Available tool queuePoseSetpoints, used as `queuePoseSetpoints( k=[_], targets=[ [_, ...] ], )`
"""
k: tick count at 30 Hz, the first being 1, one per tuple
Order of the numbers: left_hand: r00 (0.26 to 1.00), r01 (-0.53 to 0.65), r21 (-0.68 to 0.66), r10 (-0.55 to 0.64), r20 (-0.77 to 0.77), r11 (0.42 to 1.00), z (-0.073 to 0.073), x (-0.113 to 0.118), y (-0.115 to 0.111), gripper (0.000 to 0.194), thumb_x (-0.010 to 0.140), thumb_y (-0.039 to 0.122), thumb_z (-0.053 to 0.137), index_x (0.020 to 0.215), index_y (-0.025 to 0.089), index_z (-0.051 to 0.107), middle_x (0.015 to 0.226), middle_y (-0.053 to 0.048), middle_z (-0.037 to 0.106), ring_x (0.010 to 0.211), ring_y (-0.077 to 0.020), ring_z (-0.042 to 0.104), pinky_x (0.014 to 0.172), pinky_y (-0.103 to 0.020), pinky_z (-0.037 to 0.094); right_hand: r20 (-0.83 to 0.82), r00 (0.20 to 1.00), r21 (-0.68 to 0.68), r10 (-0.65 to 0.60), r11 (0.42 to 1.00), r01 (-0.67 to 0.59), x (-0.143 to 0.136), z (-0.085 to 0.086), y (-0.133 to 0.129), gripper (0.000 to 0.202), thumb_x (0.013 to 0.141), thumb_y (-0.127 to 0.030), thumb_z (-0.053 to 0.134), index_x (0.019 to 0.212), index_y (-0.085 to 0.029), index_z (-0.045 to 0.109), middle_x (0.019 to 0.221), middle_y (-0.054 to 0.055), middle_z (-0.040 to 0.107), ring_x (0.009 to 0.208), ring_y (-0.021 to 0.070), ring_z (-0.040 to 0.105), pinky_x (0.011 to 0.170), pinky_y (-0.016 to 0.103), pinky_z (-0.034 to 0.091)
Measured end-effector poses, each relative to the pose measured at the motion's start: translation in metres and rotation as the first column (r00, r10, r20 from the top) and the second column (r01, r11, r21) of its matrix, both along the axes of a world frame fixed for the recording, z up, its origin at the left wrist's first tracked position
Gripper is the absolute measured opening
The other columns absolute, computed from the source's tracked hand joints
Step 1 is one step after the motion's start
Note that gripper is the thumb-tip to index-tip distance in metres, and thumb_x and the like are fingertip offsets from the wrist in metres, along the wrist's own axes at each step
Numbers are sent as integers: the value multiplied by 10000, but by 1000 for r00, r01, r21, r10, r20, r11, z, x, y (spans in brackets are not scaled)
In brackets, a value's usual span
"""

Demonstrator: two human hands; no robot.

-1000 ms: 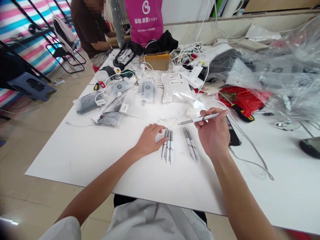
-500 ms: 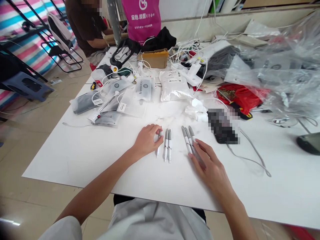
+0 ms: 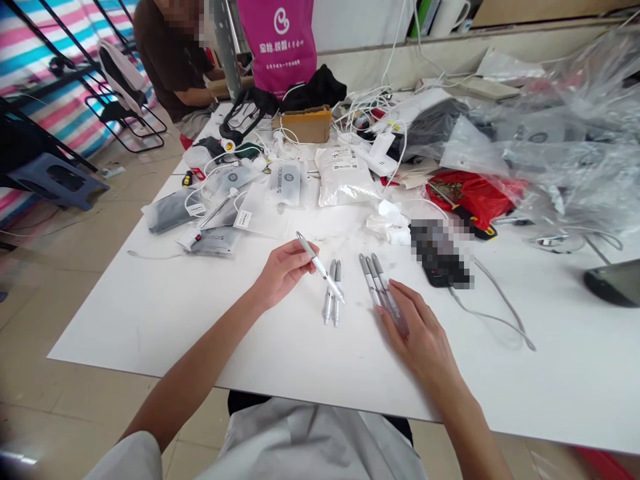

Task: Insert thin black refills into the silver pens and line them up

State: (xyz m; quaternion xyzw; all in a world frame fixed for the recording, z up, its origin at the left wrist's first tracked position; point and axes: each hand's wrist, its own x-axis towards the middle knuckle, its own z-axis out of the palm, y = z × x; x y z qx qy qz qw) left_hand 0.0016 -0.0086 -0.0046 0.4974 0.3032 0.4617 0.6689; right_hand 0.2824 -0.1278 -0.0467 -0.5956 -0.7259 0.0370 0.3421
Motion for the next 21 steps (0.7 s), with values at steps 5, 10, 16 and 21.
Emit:
queuePoseSetpoints(
  k=[5,10,16,21],
  targets=[
    [996,-5,-5,5,89,1000,6,-3,0,285,874,469,858,991,223,771,987,-63,763,945,-215,761,914,-408,641,-39,999,17,-38,999,39,1,1,-1,488,1030,-389,668,1501,-296,579,1422,125,707,1300,336,705,1078,510,600],
    [997,26,58,-30,71,998,2,-3,-1,281,869,427,889,1032,220,790,1019,-65,793,993,-232,786,970,-437,642,-95,995,55,-27,998,32,-4,15,14,457,1016,-421,681,1442,-281,592,1337,125,735,1232,324,719,1038,483,593],
    [996,41,184,-26,-85,982,3,2,-4,342,867,447,891,1053,195,753,1100,-96,808,1013,-239,798,972,-443,636,-118,953,-58,280,956,-288,-34,54,66,381,1021,-516,666,1335,-301,673,1074,75,802,896,261,758,785,382,583],
    [901,-27,509,242,-361,861,12,-14,7,278,969,482,777,1058,220,766,1018,-63,787,893,-179,742,848,-334,594,-22,894,-42,447,893,-448,-57,62,107,344,1119,-494,473,1101,-273,736,904,49,782,669,187,666,614,313,435]
  ],
)
